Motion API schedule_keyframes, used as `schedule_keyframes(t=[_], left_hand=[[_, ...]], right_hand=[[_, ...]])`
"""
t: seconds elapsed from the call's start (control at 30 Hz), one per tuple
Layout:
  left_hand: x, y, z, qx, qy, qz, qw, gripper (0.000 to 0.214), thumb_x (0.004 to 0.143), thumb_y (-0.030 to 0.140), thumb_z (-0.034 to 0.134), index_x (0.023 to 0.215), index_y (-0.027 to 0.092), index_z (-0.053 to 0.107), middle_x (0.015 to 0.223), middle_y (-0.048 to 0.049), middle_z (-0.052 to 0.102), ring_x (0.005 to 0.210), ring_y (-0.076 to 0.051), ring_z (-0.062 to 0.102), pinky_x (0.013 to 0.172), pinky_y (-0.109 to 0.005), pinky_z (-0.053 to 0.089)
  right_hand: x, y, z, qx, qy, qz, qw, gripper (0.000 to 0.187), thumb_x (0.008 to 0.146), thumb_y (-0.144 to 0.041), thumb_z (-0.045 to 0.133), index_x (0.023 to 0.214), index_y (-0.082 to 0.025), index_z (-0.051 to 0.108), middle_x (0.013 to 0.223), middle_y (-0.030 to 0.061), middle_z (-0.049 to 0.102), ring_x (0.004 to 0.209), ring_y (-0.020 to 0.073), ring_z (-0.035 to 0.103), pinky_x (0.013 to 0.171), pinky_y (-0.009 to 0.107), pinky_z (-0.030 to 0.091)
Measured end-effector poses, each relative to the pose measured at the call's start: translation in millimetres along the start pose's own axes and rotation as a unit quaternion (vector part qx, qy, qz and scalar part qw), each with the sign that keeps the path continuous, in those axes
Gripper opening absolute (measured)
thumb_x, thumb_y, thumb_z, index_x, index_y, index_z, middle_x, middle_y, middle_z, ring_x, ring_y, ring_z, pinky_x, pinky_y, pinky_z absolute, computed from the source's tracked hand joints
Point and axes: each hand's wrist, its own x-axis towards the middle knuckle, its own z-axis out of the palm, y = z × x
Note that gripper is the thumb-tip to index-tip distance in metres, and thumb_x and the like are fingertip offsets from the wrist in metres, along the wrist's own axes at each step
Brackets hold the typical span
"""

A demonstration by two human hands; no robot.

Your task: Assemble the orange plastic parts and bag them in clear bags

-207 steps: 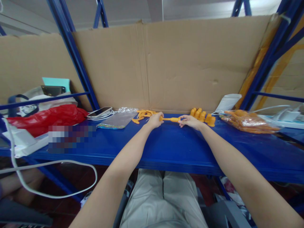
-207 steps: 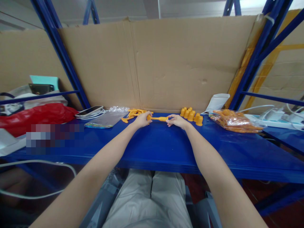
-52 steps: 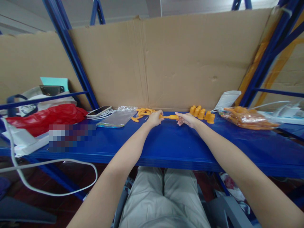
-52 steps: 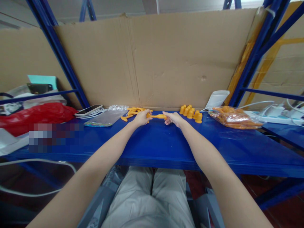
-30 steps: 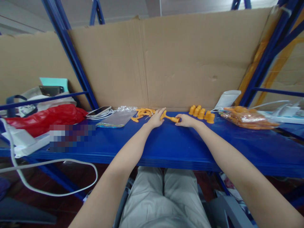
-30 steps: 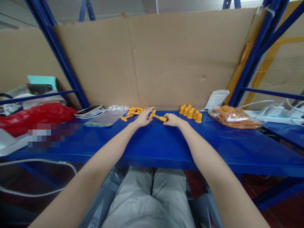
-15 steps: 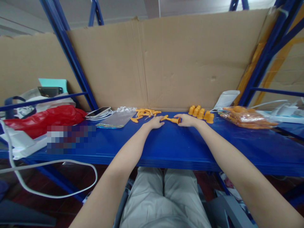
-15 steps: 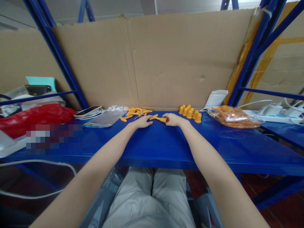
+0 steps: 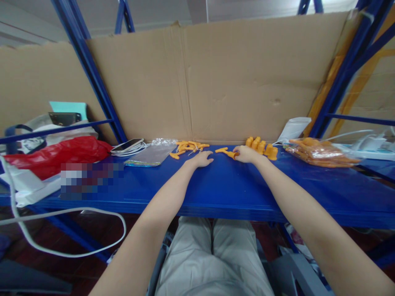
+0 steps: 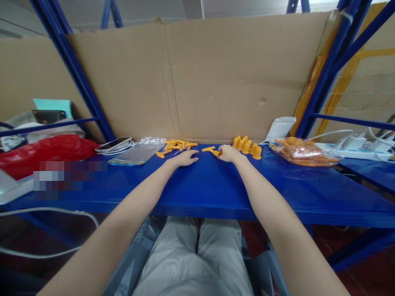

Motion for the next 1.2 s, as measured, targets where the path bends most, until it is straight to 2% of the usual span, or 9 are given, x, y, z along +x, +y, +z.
schedule_keyframes(t=[0.2,0.37,0.63,0.83,1.0,1.07,1.2], left_hand=[[2,-4,1.5,-0.006,0.005,0.005,1.0,0.048,0.089,0.027,0.052,0.135,0.015,0.051,0.145,-0.0131,0.05,0.134,-0.022,0.048,0.112,-0.031,0.034],[3,-6,2.3,-0.002,0.007,0.01,1.0,0.047,0.089,0.029,0.053,0.134,0.017,0.053,0.144,-0.0118,0.052,0.133,-0.023,0.048,0.112,-0.032,0.034],[2,-4,1.7,-0.002,0.003,0.004,1.0,0.047,0.089,0.028,0.052,0.134,0.016,0.052,0.145,-0.0125,0.051,0.133,-0.022,0.048,0.111,-0.031,0.035],[4,-6,3.1,-0.006,0.006,0.007,1.0,0.047,0.088,0.028,0.053,0.134,0.017,0.053,0.144,-0.011,0.052,0.133,-0.022,0.048,0.111,-0.031,0.035],[3,-6,2.4,-0.001,0.001,0.006,1.0,0.047,0.089,0.028,0.052,0.135,0.017,0.052,0.145,-0.0112,0.051,0.134,-0.022,0.048,0.111,-0.031,0.034],[2,-5,2.0,0.004,-0.003,0.003,1.0,0.047,0.09,0.028,0.051,0.135,0.017,0.052,0.146,-0.0113,0.05,0.134,-0.021,0.047,0.111,-0.029,0.034],[2,-3,1.6,0.008,-0.01,-0.002,1.0,0.048,0.091,0.028,0.05,0.137,0.015,0.05,0.147,-0.0125,0.048,0.135,-0.021,0.046,0.112,-0.028,0.033]], right_hand=[[3,20,6,-0.011,0.03,0.073,0.997,0.033,0.083,-0.03,0.061,0.11,-0.014,0.073,0.108,0.0198,0.071,0.108,0.0397,0.064,0.092,0.046,0.049],[9,37,14,-0.007,0.052,0.072,0.996,0.035,0.084,-0.032,0.059,0.113,-0.017,0.071,0.108,0.0208,0.07,0.107,0.0407,0.064,0.091,0.053,0.048],[7,38,12,-0.009,0.055,0.097,0.994,0.036,0.084,-0.026,0.055,0.112,-0.009,0.07,0.111,0.0246,0.068,0.11,0.0411,0.062,0.093,0.053,0.047],[15,46,19,0.014,0.089,0.085,0.992,0.036,0.084,-0.026,0.055,0.115,-0.013,0.07,0.107,0.0196,0.07,0.106,0.0362,0.064,0.091,0.047,0.047],[8,41,7,0.02,0.101,0.121,0.987,0.036,0.084,-0.02,0.054,0.116,-0.016,0.069,0.112,0.0169,0.069,0.11,0.032,0.062,0.094,0.041,0.046],[3,38,0,0.002,0.138,0.137,0.981,0.035,0.085,-0.02,0.053,0.116,-0.016,0.069,0.119,0.0175,0.066,0.115,0.0329,0.058,0.102,0.047,0.041],[-3,41,-5,-0.024,0.263,0.172,0.949,0.041,0.086,-0.018,0.044,0.123,-0.011,0.061,0.131,0.0216,0.055,0.127,0.036,0.045,0.109,0.066,0.021]])
